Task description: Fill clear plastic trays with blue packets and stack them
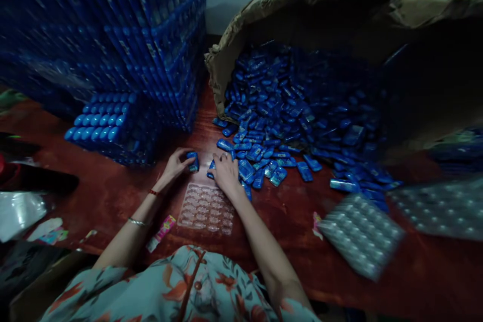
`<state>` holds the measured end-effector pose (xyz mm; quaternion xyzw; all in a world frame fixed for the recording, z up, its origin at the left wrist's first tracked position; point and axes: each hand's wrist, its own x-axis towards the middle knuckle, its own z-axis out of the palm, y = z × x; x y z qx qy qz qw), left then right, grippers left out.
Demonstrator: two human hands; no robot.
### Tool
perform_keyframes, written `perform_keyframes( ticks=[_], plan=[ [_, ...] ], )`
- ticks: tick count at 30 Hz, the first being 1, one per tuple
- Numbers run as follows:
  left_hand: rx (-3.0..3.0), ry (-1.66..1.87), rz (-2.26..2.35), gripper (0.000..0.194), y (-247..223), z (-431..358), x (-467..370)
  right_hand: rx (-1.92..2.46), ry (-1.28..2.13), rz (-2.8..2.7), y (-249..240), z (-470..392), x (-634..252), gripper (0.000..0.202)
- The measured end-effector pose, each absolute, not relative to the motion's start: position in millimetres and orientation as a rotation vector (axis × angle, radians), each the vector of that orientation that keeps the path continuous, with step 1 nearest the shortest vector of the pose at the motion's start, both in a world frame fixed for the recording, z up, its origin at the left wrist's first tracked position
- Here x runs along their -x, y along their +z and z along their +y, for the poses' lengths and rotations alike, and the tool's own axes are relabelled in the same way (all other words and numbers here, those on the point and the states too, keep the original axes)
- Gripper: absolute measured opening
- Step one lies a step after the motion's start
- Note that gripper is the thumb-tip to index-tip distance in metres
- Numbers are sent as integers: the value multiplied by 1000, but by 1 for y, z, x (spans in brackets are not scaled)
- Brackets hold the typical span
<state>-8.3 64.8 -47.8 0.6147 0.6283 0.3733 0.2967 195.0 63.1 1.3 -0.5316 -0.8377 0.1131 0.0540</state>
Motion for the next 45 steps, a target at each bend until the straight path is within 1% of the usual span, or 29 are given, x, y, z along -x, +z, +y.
perform_keyframes(
  ticks=[2, 3, 5, 8, 11, 13, 16, 19, 22, 23, 25, 28, 30, 33, 36, 40, 42, 45],
  plan=[
    [-1640, 1011, 1715, 34, -46, 52, 19, 1614, 402, -2662, -2, 73, -187, 47],
    [-1648, 1011, 1732, 34, -45, 44, 24, 1591, 443, -2710, -3, 77, -187, 47],
    [-1658, 1015, 1763, 29, -44, 27, 32, 1543, 536, -2762, -5, 84, -191, 45],
    [-1611, 1082, 1786, 21, -45, 3, 39, 1530, 664, -2701, -10, 84, -200, 45],
    [-1508, 1152, 1767, 20, -47, -16, 41, 1462, 768, -2529, -16, 73, -208, 32],
    [-1480, 1137, 1729, 24, -46, -26, 40, 1385, 836, -2365, -18, 61, -214, 24],
    [-1531, 1097, 1708, 30, -39, -39, 36, 1348, 1013, -2103, -12, 38, -230, 27],
    [-1545, 1123, 1741, 25, -26, -50, 27, 1384, 1285, -1854, -4, 10, -250, 31],
    [-1586, 1108, 1698, 20, -14, -58, 10, 1345, 1483, -1670, -3, -18, -263, 26],
    [-1636, 1076, 1656, 18, -11, -59, 3, 1351, 1469, -1647, -5, -26, -264, 25],
    [-1772, 974, 1549, 16, -11, -63, -11, 1412, 1310, -1665, -12, -40, -263, 21],
    [-2003, 755, 1454, 28, -19, -66, -25, 1446, 950, -1827, -25, -54, -258, 18],
    [-2154, 619, 1445, 36, -25, -67, -27, 1405, 759, -1992, -28, -59, -257, 22],
    [-2304, 399, 1451, 35, -23, -66, -26, 1366, 559, -2290, -20, -60, -256, 32],
    [-2370, 127, 1444, 35, -8, -63, -28, 1371, 451, -2592, -2, -53, -251, 38],
    [-2411, -192, 1389, 47, 11, -57, -41, 1316, 422, -2837, 14, -43, -239, 38],
    [-2441, -279, 1349, 48, 14, -56, -47, 1258, 389, -2865, 14, -44, -234, 43],
    [-2491, -348, 1314, 44, 14, -52, -51, 1253, 333, -2822, 11, -50, -229, 48]
  ],
)
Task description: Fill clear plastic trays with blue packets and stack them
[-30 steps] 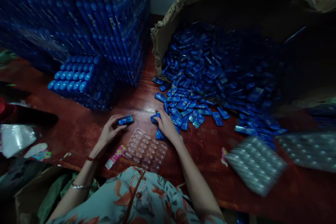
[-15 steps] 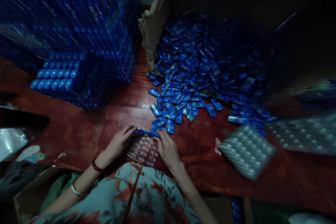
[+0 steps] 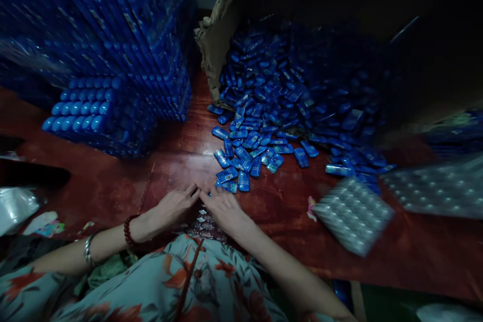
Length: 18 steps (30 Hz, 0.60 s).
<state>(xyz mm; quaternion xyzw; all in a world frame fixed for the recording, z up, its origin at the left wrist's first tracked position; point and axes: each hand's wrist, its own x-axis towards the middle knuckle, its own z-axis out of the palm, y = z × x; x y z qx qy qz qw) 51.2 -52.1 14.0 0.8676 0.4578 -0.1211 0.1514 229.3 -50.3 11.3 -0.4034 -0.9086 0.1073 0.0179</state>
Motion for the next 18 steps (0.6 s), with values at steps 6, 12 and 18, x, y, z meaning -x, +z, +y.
perform_keyframes(
  ticks=[6, 12, 18],
  plan=[
    [-2520, -433, 1203, 36, 19, -35, -51, 1432, 418, -2748, 8, -58, -223, 43],
    [-2605, -254, 1006, 28, 13, -36, -46, 1436, 407, -2708, -3, -68, -228, 45],
    [-2601, -230, 1044, 36, 9, -33, -45, 1348, 468, -2567, -9, -62, -237, 38]
  ],
)
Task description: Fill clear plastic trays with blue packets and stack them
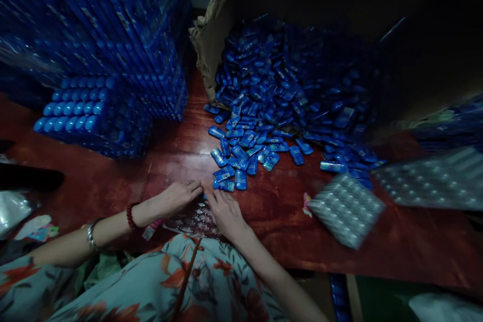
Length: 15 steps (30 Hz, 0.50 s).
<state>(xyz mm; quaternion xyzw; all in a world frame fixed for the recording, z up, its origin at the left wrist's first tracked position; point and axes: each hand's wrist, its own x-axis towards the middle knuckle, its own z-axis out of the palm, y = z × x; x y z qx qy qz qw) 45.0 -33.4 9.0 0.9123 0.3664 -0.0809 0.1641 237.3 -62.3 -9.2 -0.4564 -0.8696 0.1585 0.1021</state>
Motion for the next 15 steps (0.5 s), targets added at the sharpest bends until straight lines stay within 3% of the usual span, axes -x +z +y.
perform_keyframes(
  ticks=[6, 10, 15],
  plan=[
    [-2530, 98, 1049, 30, 21, -9, -44, 1445, 591, -2175, -6, -31, -280, 27],
    [-2347, 386, 1070, 28, 27, 29, -63, 1510, 554, -2427, -5, -13, -280, 24],
    [-2366, 56, 1002, 16, 6, 71, -101, 1574, 433, -2737, -3, -5, -256, 41]
  ],
)
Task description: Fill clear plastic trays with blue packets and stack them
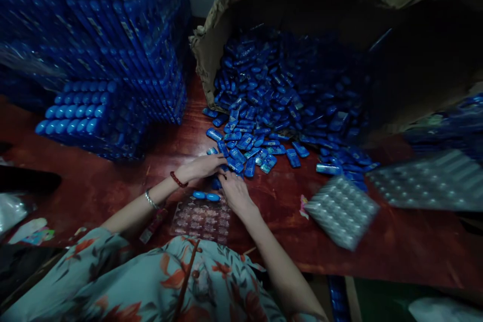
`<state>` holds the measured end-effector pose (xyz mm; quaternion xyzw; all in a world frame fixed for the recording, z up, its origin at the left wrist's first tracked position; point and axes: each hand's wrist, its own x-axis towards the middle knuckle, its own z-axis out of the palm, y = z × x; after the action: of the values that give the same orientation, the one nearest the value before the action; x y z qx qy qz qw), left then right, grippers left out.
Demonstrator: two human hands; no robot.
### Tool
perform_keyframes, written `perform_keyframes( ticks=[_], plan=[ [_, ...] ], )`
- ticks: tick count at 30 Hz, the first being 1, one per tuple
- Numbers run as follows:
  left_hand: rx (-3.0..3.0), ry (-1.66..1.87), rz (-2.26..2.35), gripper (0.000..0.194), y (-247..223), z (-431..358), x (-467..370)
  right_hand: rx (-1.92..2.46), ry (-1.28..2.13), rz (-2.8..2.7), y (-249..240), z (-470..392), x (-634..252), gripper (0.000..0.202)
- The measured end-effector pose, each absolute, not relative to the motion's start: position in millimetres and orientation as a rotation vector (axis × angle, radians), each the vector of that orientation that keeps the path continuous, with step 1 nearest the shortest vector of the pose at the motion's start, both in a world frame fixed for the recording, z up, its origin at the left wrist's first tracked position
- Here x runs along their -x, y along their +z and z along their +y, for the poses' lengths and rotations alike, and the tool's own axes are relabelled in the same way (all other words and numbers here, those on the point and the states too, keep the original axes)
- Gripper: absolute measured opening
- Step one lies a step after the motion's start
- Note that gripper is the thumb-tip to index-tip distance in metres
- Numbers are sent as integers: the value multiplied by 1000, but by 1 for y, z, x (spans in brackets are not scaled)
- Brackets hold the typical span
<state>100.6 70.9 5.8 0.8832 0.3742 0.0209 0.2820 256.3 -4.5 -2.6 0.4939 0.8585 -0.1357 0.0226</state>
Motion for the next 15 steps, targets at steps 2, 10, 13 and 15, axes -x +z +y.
perform_keyframes(
  ticks=[2, 10, 13, 15],
  plan=[
    [-2367, 1, 945, 16, -3, 80, -106, -1525, -428, 2633, -3, -8, -255, 46],
    [-2281, 192, 678, 37, -24, 81, -91, -2065, -701, 2536, -13, -35, -276, 47],
    [-2326, 138, 702, 44, -24, 76, -90, -2446, -1104, 2432, -7, -47, -291, 42],
    [-2347, 61, 703, 42, -21, 73, -92, -2504, -1332, 2352, 0, -58, -298, 39]
  ],
)
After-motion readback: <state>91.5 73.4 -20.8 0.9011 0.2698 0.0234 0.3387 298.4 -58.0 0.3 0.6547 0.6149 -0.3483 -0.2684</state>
